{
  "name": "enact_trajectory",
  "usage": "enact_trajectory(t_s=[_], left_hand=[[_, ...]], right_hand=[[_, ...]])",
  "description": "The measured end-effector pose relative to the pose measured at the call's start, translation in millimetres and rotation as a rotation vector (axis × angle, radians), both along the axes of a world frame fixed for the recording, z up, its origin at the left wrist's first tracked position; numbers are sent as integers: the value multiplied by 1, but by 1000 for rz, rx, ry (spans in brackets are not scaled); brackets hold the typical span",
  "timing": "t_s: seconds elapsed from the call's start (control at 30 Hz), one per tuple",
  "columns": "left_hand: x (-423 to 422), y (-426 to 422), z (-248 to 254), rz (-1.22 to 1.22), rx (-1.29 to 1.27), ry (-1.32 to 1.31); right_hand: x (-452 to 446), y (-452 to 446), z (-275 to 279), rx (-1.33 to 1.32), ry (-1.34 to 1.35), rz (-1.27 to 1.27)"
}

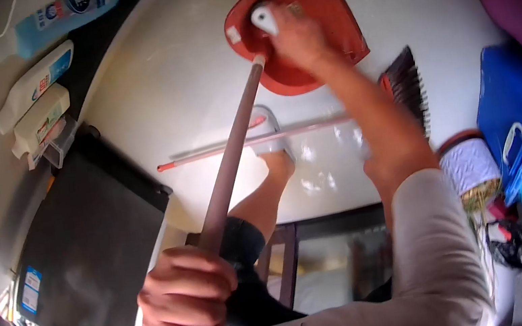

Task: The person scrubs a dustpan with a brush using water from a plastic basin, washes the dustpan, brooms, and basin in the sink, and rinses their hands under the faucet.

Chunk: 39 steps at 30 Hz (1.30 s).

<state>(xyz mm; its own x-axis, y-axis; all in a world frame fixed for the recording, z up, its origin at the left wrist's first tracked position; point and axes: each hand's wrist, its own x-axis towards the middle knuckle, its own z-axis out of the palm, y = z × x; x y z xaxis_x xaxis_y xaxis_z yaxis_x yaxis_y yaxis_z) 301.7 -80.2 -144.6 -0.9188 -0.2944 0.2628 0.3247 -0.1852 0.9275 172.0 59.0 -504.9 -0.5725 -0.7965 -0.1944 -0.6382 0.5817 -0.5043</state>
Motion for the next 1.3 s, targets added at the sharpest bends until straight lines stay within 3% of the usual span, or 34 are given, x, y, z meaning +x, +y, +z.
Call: enact_trajectory(t_s=[0.1,0.13,0.17,0.2,0.3,0.33,0.47,0.57,0.67,0.7,0.73,0.8,0.87,0.93,0.97,1.03,1.1,1.13,1.2,1.3], left_hand=[[-3,-11,0,-67,24,-14],[-8,-13,1,-149,20,-22],[-14,-16,1,-231,14,-32],[-24,-19,-1,-288,-21,-20],[-30,-19,3,-264,9,-51],[-27,-21,7,-251,37,-83],[-41,-27,7,-333,23,-91],[-44,-39,5,-401,-13,-98],[-41,-39,2,-393,-2,-79],[-44,-39,1,-398,-3,-60],[-48,-37,-1,-403,-5,-35],[-50,-32,2,-360,-29,-52],[-53,-29,2,-310,-77,-67],[-44,-26,1,-274,-61,-75],[-45,-24,1,-262,-53,-69],[-52,-16,0,-224,-44,-31],[-55,-17,3,-268,-47,-43],[-55,-17,4,-296,-52,-55],[-49,-15,5,-281,-23,-68],[-48,3,2,-69,-20,-26]], right_hand=[[-46,50,2,-53,-212,-417],[-42,63,-9,-55,-94,-575],[-23,45,29,78,-98,-601],[0,34,22,161,13,-440],[0,15,28,282,-137,-201],[-20,29,25,159,-58,-142],[17,18,27,119,-16,-682],[21,9,15,78,18,-175],[-33,42,27,208,-164,-542],[-31,48,31,108,56,-662],[-13,43,37,144,-41,-811],[41,27,31,253,-179,-624],[27,48,24,268,-108,-140],[-37,73,21,207,-118,-561],[-44,66,38,211,-128,-620],[-24,70,46,212,-61,-556],[37,99,34,237,-71,-253],[43,120,25,112,-88,37],[1,158,-20,5,-106,-66],[-19,118,24,209,-181,-351]])
